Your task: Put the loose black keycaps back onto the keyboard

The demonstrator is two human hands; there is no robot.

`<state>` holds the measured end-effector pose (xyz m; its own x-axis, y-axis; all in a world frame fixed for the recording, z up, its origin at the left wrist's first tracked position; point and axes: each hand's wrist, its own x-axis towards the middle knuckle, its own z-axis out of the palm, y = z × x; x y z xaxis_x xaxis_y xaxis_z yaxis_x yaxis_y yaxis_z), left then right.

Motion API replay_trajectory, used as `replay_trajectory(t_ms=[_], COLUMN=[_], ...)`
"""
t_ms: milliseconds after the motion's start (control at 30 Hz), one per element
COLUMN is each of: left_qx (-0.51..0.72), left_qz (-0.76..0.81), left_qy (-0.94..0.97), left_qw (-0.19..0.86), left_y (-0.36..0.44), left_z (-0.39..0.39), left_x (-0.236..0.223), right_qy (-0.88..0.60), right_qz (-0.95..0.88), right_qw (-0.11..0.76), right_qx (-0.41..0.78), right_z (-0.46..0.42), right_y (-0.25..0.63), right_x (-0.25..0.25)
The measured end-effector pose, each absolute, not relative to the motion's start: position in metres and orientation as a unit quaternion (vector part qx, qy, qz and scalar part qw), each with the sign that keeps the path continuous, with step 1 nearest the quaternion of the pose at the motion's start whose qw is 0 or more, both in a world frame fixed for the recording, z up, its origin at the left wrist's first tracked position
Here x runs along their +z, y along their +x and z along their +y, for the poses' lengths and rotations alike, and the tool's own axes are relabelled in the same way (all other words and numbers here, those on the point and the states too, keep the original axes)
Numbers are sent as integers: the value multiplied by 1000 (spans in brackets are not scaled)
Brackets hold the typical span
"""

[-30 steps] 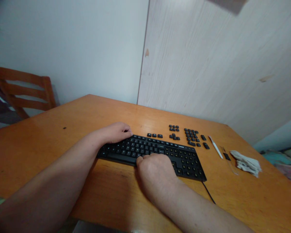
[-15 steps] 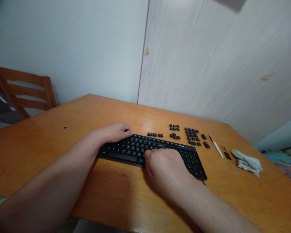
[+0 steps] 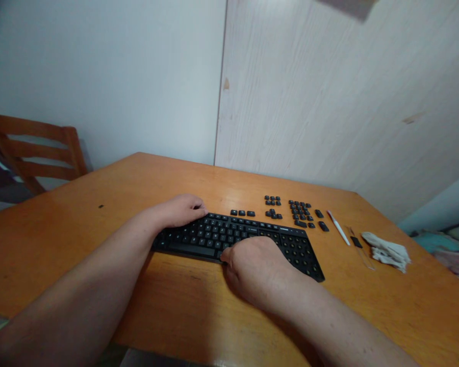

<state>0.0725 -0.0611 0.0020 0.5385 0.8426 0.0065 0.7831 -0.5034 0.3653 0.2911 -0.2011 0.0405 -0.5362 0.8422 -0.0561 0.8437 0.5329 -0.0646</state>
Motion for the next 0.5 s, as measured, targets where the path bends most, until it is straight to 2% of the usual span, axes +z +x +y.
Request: replay_trajectory(t_ms=[500], left_qx=[100], left_qz=[474], left_qy=[856], left_qw=[181], left_y=[71], left_z=[-60], left_x=[0], right_qy=[476], right_qz=[878], right_qw=[0], right_qx=[-55], right_z=[-201], right_y=[290], right_x=[40])
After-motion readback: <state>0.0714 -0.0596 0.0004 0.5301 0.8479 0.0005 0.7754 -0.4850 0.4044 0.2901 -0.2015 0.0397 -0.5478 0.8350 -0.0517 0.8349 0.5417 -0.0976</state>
